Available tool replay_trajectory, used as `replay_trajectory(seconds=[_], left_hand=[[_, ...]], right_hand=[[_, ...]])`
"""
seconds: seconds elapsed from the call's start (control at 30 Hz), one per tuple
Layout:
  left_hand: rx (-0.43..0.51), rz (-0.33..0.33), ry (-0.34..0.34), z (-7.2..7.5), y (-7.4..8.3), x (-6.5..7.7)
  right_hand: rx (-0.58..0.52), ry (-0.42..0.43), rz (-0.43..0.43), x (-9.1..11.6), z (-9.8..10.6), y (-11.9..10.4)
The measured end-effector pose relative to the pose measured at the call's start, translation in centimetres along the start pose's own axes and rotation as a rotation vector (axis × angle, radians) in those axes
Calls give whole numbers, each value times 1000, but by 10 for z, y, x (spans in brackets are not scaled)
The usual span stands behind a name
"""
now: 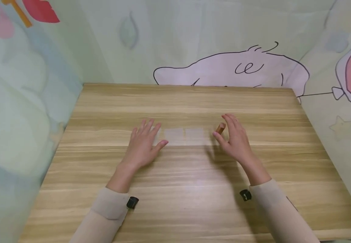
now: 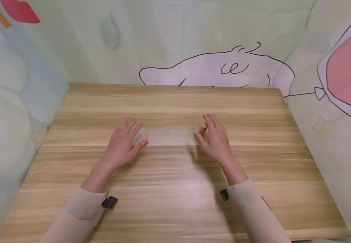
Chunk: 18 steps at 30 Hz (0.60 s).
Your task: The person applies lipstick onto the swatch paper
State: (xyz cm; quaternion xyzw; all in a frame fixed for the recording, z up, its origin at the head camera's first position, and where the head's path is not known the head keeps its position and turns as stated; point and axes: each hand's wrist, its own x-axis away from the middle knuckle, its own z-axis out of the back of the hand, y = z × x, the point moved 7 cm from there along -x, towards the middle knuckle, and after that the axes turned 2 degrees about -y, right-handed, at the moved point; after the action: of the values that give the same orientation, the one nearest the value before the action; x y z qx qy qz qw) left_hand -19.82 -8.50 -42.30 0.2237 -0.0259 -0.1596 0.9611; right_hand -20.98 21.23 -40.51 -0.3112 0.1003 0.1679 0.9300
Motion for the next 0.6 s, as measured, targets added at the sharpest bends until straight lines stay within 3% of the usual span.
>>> replay_trajectory(seconds=[0.27, 0.6], left_hand=[[22, -65, -8, 1, 16, -7], [-17, -92, -50, -7, 31, -16]], right_hand=[[-7, 23, 40, 2, 2, 0], [14, -6, -25, 5, 1, 10]])
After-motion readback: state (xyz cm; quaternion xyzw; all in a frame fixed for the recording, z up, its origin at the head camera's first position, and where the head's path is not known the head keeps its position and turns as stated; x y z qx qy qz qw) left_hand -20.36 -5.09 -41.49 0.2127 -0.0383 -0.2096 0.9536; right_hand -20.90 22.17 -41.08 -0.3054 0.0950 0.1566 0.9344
